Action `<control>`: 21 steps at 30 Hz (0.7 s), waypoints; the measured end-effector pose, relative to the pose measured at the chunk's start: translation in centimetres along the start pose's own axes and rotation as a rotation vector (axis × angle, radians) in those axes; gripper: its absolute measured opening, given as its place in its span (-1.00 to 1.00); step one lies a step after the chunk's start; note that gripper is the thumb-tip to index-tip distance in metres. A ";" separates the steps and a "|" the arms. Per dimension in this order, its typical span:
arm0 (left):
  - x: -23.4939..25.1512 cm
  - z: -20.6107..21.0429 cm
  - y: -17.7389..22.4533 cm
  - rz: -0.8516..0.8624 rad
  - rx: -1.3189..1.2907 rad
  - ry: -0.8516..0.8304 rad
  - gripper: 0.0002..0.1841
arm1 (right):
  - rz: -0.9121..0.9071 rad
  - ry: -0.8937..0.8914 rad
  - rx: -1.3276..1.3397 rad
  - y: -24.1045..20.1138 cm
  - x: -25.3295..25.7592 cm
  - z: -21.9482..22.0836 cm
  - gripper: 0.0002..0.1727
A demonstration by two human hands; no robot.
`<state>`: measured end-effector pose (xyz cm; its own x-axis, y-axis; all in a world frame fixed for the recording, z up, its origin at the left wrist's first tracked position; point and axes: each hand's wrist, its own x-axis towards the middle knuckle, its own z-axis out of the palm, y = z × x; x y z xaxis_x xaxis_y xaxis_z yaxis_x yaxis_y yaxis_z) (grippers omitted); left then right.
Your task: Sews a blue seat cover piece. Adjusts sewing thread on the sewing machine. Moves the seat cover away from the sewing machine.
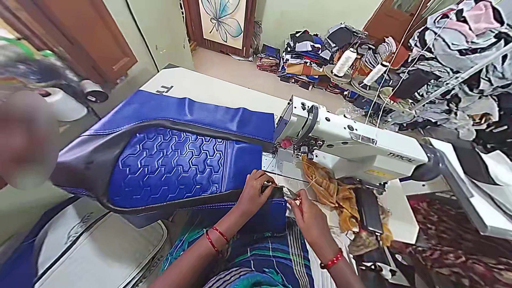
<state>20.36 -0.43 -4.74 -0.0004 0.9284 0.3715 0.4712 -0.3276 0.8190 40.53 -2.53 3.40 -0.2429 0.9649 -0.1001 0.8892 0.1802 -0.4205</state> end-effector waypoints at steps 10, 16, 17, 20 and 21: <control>-0.5 0.4 0.0 0.172 0.150 0.065 -0.85 | -0.254 0.356 -0.299 -0.7 2.7 5.1 -0.68; -2.3 0.6 1.8 0.459 0.210 -0.182 -0.87 | 0.004 0.283 -0.135 1.9 3.8 1.1 -0.53; -3.0 0.6 2.9 0.459 0.163 -0.361 -0.88 | 0.058 0.281 -0.149 3.0 4.0 0.2 -0.50; -4.8 0.2 4.9 0.396 0.062 -0.547 -0.70 | 0.131 0.312 -0.269 5.8 4.5 -0.5 -0.51; -5.0 -0.4 5.1 0.321 0.084 -0.462 -0.68 | 0.099 0.343 -0.316 6.5 4.6 -0.2 -0.53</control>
<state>22.41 -6.81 -2.24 0.5314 0.7713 0.3504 0.4529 -0.6082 0.6519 45.26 3.11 0.44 -0.0564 0.9783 0.1995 0.9889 0.0822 -0.1235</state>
